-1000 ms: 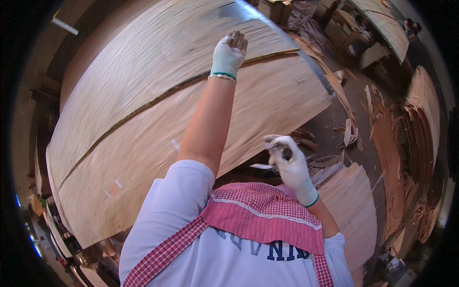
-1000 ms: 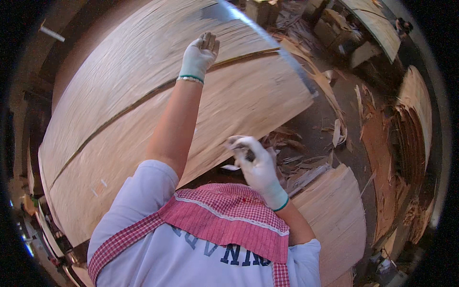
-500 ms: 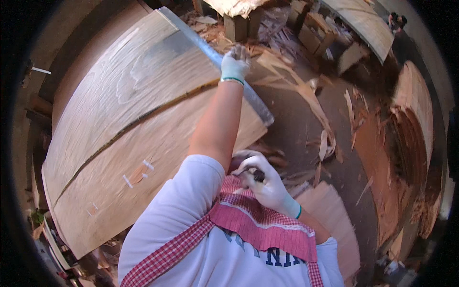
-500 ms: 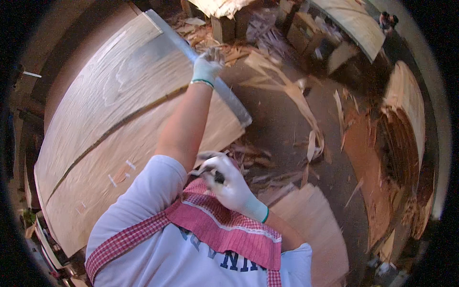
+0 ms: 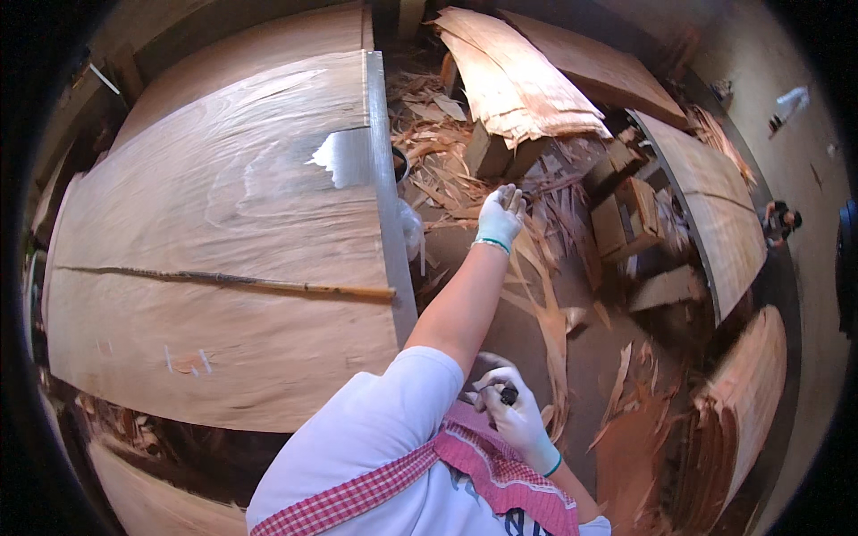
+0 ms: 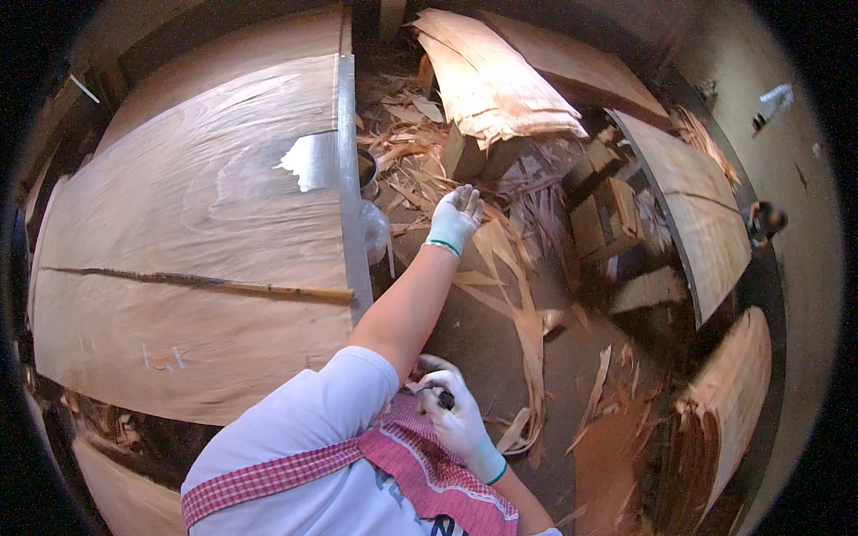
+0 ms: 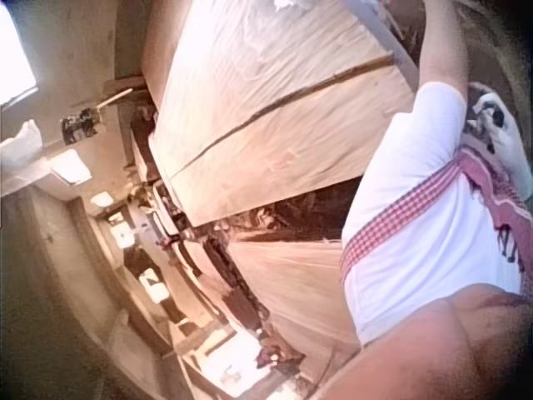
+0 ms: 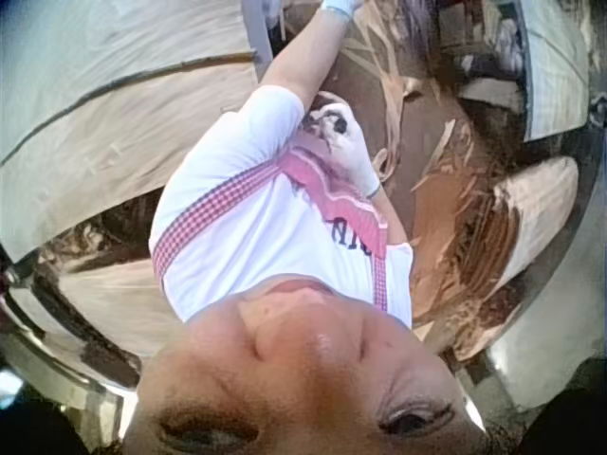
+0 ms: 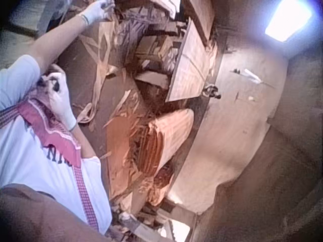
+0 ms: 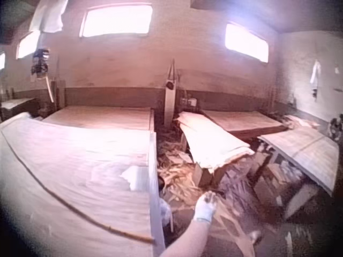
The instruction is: The person applies adhesive tape to cracks and edges of wood veneer sheets, cuts the tape, and moves sheets between work surfaces in a workshop.
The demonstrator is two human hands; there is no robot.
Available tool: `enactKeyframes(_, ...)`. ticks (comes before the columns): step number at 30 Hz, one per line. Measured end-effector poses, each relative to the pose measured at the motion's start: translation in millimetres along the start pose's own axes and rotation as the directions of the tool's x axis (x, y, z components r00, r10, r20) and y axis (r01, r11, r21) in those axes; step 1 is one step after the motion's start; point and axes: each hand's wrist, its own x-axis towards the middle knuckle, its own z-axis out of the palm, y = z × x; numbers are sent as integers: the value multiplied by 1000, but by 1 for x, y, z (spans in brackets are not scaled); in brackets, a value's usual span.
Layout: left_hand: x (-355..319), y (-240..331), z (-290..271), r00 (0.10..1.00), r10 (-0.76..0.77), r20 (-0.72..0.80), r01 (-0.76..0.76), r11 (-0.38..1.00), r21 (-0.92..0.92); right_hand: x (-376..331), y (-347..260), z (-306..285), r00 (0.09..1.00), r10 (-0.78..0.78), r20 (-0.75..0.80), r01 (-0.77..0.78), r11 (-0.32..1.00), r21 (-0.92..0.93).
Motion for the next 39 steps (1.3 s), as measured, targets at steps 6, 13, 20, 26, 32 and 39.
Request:
enactKeyframes(6,65,100,2,942,278,187,-275,960,-41,72,-28,-73,839,65,540,-188,967,175)
enactKeyframes(13,34,165,3,755,616,227,-656,715,243,182,-61,-221,939,-126,321,66,980,190)
enactKeyframes(20,-57,71,-73,919,382,102,-316,555,769,301,-78,-320,945,-270,184,289,953,-90)
enactKeyframes(26,-22,-9,61,960,68,272,-278,361,890,424,-105,-284,815,-301,496,436,882,-180)
enactKeyframes(32,86,79,152,820,374,433,-557,348,754,573,-144,-221,809,-238,537,385,905,-179)
enactKeyframes(39,171,206,220,519,732,442,-680,40,732,737,-216,-144,748,-140,648,442,834,-330)
